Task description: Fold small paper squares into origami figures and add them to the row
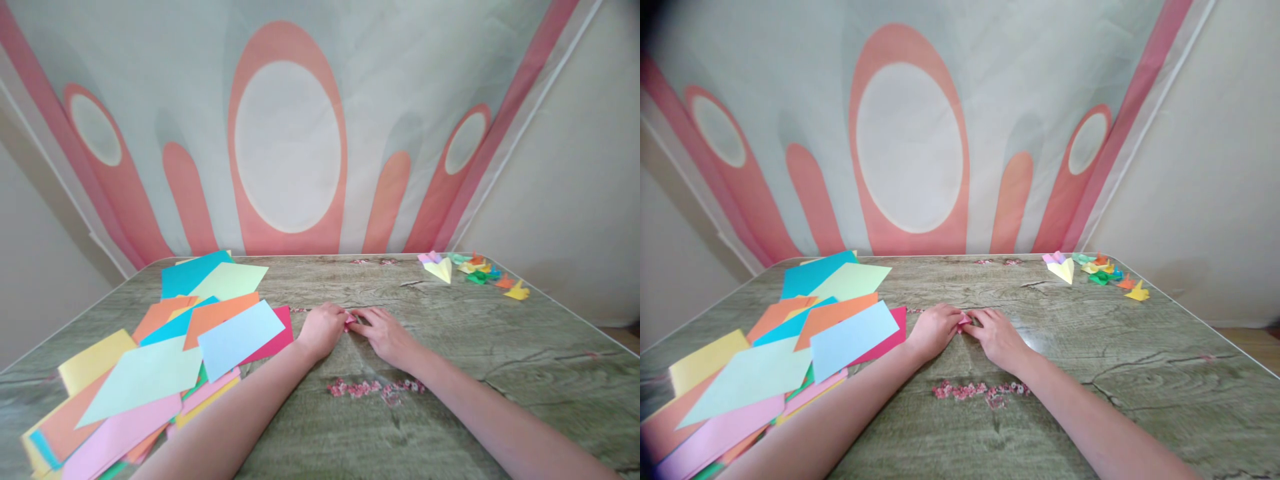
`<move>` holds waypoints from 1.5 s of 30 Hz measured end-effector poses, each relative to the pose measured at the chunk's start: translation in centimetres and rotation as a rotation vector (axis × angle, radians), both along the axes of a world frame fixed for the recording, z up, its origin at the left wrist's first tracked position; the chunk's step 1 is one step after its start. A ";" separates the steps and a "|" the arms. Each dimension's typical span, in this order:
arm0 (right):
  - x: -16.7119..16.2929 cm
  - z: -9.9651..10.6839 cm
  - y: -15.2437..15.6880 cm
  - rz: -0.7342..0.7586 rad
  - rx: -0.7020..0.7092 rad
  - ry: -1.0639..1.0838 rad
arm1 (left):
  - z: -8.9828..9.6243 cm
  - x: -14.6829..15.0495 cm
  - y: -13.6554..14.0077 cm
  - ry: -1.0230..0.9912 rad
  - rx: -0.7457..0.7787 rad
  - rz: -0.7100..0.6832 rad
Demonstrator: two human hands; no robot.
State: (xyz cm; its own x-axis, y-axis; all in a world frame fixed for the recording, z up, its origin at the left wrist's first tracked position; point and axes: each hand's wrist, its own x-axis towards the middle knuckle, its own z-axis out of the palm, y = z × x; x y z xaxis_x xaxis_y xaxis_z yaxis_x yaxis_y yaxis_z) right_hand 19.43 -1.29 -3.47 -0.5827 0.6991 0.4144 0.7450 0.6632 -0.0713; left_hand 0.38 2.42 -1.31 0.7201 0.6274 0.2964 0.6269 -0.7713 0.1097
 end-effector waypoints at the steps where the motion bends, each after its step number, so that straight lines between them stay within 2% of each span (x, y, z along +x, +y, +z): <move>1: -0.1 0.1 -0.1 -0.002 0.001 -0.008 | 0.1 0.0 0.0 0.029 0.015 -0.002; 6: -0.5 0.6 -0.4 -0.016 -0.021 -0.037 | 0.5 0.2 -0.4 0.122 0.072 0.005; 12: -0.7 0.5 -0.4 -0.057 -0.041 -0.038 | 0.8 0.3 -0.7 0.106 0.114 0.013; 19: -0.6 0.3 -0.2 -0.060 -0.039 -0.028 | 0.3 0.1 -0.1 0.029 -0.008 0.115; 26: -0.7 0.8 -0.6 -0.032 -0.065 0.002 | -0.4 -0.1 0.8 -0.195 -0.156 0.132; 30: 0.3 0.3 0.2 0.010 -0.101 0.230 | -0.6 -0.1 0.9 -0.235 -0.202 0.181; 33: 1.2 -0.2 1.2 -0.075 -0.157 0.520 | -0.7 -0.1 0.8 -0.255 -0.218 0.194; 35: 1.4 -0.4 1.6 -0.108 -0.213 0.579 | -0.8 0.0 0.7 -0.271 -0.226 0.199; 38: 1.3 -0.3 1.9 -0.106 -0.277 0.523 | -0.9 0.1 0.5 -0.292 -0.253 0.198; 45: 0.7 0.2 1.6 -0.084 -0.315 0.426 | -0.9 0.3 0.5 -0.348 -0.321 0.177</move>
State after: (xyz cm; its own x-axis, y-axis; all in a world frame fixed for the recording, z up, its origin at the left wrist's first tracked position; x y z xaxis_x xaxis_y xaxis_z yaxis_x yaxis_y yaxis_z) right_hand 20.17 0.34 -3.26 -0.3451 0.8649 0.3646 0.6563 0.5001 -0.5650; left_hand 0.72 2.90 -2.19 0.4876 0.8296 0.2720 0.6290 -0.5499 0.5496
